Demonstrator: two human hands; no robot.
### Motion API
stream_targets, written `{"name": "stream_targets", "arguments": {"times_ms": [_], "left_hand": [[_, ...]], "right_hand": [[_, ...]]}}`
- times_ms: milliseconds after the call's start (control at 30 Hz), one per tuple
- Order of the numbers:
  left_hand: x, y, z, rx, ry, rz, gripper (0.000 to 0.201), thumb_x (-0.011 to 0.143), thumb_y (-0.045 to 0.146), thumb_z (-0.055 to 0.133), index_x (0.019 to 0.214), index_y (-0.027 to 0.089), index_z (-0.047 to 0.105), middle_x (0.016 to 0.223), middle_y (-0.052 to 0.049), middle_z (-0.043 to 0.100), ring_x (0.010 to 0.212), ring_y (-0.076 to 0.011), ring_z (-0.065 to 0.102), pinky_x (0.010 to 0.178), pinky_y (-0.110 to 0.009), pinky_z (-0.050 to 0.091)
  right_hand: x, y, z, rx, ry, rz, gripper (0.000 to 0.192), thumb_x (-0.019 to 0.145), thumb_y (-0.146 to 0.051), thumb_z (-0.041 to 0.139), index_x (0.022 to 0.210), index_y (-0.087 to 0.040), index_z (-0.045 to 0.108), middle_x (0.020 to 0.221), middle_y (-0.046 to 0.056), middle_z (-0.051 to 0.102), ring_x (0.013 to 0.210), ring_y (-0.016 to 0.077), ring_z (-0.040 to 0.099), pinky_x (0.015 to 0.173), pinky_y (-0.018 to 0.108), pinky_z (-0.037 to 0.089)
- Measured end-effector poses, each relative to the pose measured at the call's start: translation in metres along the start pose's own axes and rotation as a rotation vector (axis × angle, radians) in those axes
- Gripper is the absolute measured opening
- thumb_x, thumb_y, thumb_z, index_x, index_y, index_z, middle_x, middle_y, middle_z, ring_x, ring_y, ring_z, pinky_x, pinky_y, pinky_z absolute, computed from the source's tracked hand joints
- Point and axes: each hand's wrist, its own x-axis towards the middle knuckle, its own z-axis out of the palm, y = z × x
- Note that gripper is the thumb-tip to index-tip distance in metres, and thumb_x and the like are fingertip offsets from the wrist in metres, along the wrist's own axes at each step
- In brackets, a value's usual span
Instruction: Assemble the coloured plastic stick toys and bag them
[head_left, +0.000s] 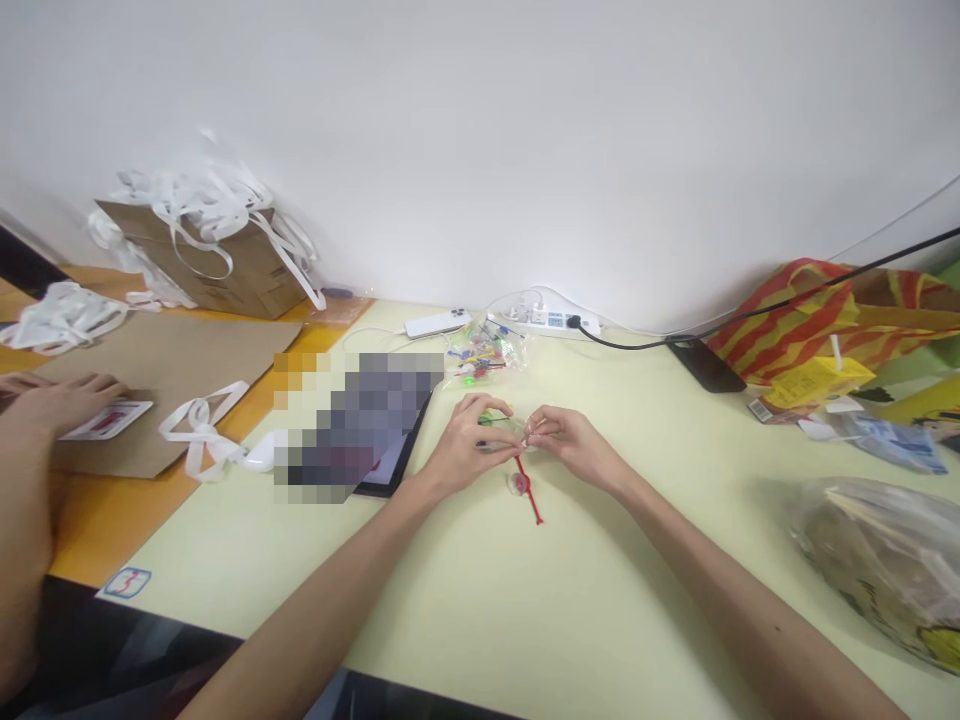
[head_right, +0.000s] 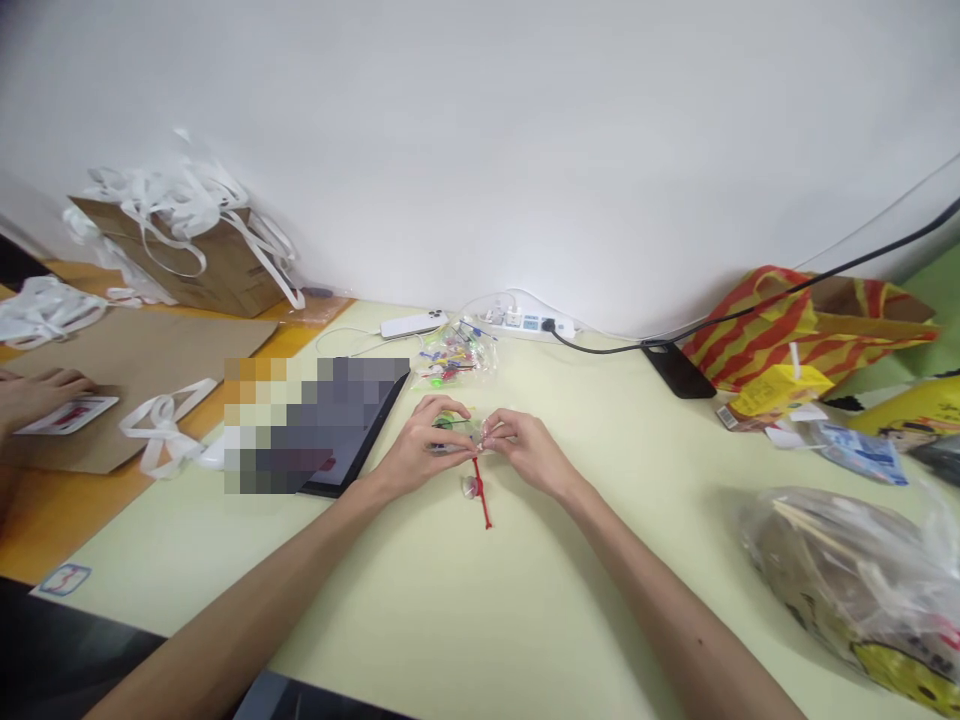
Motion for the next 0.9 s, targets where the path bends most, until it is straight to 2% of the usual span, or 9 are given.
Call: {"name": "stream_targets", "arguments": {"times_ms": [67,133,167,200,367,467,533,700,900], "left_hand": [[0.0,0.0,0.0,-0.003,-0.007,-0.007,0.005,0.086,0.033,0.076,0.088,0.032,0.081,0.114,-0.005,0.064,0.114,-0.023,0.054,0.104,-0.044,0.044],[0.0,0.0,0.0,-0.006,-0.01,-0.012,0.006,0.087,0.032,0.076,0.089,0.032,0.081,0.115,-0.005,0.063,0.114,-0.0229,0.054,0.105,-0.044,0.044],[0.0,0.0,0.001,-0.007,-0.011,-0.014,0.006,0.087,0.032,0.075,0.089,0.033,0.081,0.116,-0.005,0.063,0.114,-0.0228,0.054,0.106,-0.044,0.044],[0.0,0.0,0.001,-0.006,-0.012,-0.016,0.006,0.087,0.032,0.075,0.089,0.033,0.081,0.116,-0.005,0.063,0.114,-0.0228,0.054,0.106,-0.044,0.044],[-0.001,0.001,-0.001,0.0,-0.016,-0.025,0.006,0.087,0.032,0.075,0.088,0.033,0.081,0.117,-0.005,0.063,0.115,-0.023,0.054,0.106,-0.044,0.045],[-0.001,0.002,-0.001,0.002,-0.008,-0.027,0.006,0.087,0.031,0.075,0.089,0.033,0.081,0.117,-0.005,0.063,0.115,-0.0229,0.054,0.106,-0.044,0.045],[-0.001,0.002,-0.001,0.003,-0.013,-0.022,0.006,0.086,0.031,0.076,0.088,0.032,0.081,0.116,-0.005,0.063,0.115,-0.0229,0.054,0.106,-0.045,0.045],[-0.001,0.002,-0.002,-0.017,-0.018,-0.013,0.006,0.085,0.028,0.077,0.087,0.032,0.081,0.116,-0.005,0.063,0.115,-0.0227,0.055,0.107,-0.045,0.046],[-0.001,0.009,0.0,-0.084,-0.046,0.026,0.005,0.084,0.027,0.078,0.084,0.031,0.081,0.127,-0.006,0.06,0.13,-0.0254,0.048,0.114,-0.047,0.041]], "right_hand": [[-0.01,-0.003,-0.007,-0.078,0.0,-0.036,0.014,0.094,-0.033,0.056,0.097,-0.023,0.064,0.097,0.005,0.076,0.096,0.0223,0.07,0.088,0.035,0.049],[-0.026,-0.006,-0.009,-0.284,0.207,-0.047,0.019,0.098,-0.037,0.05,0.099,-0.023,0.064,0.101,0.006,0.075,0.097,0.0235,0.067,0.089,0.038,0.047],[-0.034,-0.008,-0.007,-0.414,0.336,-0.038,0.021,0.098,-0.04,0.051,0.093,-0.023,0.063,0.094,0.006,0.074,0.092,0.0246,0.066,0.086,0.039,0.046],[-0.044,-0.01,-0.004,-0.522,0.374,-0.026,0.026,0.098,-0.043,0.051,0.086,-0.023,0.061,0.086,0.006,0.072,0.085,0.0249,0.064,0.081,0.04,0.045],[-0.08,-0.012,0.033,-0.759,0.134,-0.082,0.031,0.089,-0.05,0.067,0.077,-0.023,0.055,0.079,0.005,0.067,0.077,0.0257,0.059,0.074,0.041,0.043],[-0.089,-0.006,0.045,-0.78,0.087,-0.094,0.016,0.096,-0.029,0.056,0.081,-0.024,0.056,0.085,0.006,0.067,0.08,0.0255,0.06,0.075,0.041,0.044],[-0.093,-0.002,0.045,-0.753,0.075,-0.081,0.017,0.098,-0.021,0.047,0.084,-0.024,0.057,0.088,0.007,0.067,0.082,0.0255,0.06,0.075,0.041,0.045],[-0.103,0.009,0.02,-0.684,0.117,-0.049,0.022,0.1,-0.022,0.041,0.085,-0.023,0.057,0.087,0.007,0.065,0.081,0.0255,0.058,0.075,0.042,0.045],[-0.1,0.025,-0.047,-0.775,0.444,-0.029,0.018,0.096,-0.034,0.052,0.089,-0.024,0.065,0.104,0.01,0.065,0.097,0.0307,0.056,0.087,0.048,0.045]]}}
